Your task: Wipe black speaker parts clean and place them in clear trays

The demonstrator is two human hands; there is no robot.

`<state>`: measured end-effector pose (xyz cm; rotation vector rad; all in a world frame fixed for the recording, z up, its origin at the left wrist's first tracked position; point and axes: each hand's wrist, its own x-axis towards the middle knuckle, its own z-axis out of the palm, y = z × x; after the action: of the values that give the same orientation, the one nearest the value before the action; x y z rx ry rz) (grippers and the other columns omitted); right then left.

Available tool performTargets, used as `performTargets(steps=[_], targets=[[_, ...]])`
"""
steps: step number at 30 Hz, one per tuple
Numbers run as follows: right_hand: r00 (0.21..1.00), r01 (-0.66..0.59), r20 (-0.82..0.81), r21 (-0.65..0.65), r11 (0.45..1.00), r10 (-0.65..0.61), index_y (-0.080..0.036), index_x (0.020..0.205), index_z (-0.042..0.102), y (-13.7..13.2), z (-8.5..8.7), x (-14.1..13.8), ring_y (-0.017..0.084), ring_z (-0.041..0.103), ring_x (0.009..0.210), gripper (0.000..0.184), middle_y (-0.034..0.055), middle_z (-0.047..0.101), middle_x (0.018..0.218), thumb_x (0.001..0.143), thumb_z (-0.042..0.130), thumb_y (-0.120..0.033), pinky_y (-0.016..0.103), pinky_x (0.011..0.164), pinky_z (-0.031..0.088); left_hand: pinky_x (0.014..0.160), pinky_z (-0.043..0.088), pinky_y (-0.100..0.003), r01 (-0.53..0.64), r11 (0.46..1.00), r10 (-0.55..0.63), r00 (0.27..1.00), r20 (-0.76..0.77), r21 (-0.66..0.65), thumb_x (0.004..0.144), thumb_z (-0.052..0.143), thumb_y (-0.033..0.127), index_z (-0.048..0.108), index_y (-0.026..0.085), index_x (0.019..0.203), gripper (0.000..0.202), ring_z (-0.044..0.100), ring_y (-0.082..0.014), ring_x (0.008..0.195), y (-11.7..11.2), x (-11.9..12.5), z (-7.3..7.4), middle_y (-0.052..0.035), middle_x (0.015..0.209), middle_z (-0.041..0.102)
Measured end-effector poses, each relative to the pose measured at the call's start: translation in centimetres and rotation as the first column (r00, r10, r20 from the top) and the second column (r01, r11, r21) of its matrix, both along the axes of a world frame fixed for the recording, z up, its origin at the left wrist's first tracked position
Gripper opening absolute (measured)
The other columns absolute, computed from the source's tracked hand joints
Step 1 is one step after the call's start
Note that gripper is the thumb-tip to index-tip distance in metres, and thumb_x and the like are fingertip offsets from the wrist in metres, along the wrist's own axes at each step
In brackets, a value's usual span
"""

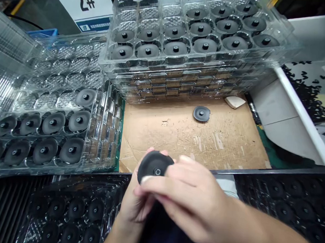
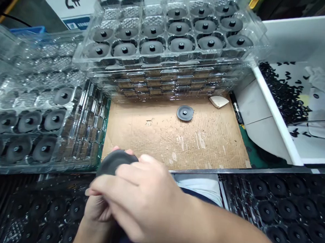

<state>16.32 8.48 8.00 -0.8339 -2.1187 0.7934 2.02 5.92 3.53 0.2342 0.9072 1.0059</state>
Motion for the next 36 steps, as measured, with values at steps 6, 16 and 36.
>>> performTargets(steps=[6,16,36], targets=[[0.942,0.214,0.259,0.030,0.976,-0.215,-0.016,0.096,0.066,0.2,0.5,2.1,0.013,0.045,0.058,0.025,0.0007,0.060,0.069,0.092,0.042,-0.011,0.031,0.059,0.030,0.097,0.046,-0.023,-0.013,0.998,0.008,0.997,0.081,0.063,0.064,0.079,0.037,0.070,0.033,0.104,0.042,0.062,-0.0170,0.109,-0.2,-0.3,-1.1,0.0037,0.109,0.072],[0.921,0.380,0.200,-0.288,0.879,-0.333,-0.020,0.111,0.063,2.1,-6.8,3.3,0.019,0.063,0.093,0.026,0.0070,0.069,0.103,0.094,0.043,-0.024,0.032,0.080,0.048,0.094,0.050,-0.033,0.008,0.997,-0.024,0.975,0.221,0.075,0.057,0.080,0.045,0.068,0.037,0.107,0.052,0.068,-0.0227,0.101,-0.1,-0.9,0.1,0.0013,0.119,0.069],[0.926,0.284,0.243,0.060,0.957,-0.290,-0.016,0.102,0.068,1.1,-1.2,1.1,0.015,0.058,0.067,0.024,0.0026,0.067,0.075,0.093,0.045,-0.015,0.031,0.060,0.035,0.086,0.052,-0.027,-0.069,0.997,0.070,0.996,0.051,-0.016,0.051,0.084,0.045,0.068,0.027,0.109,0.063,0.066,-0.0210,0.096,-1.0,0.0,-1.4,-0.0021,0.107,0.072]])
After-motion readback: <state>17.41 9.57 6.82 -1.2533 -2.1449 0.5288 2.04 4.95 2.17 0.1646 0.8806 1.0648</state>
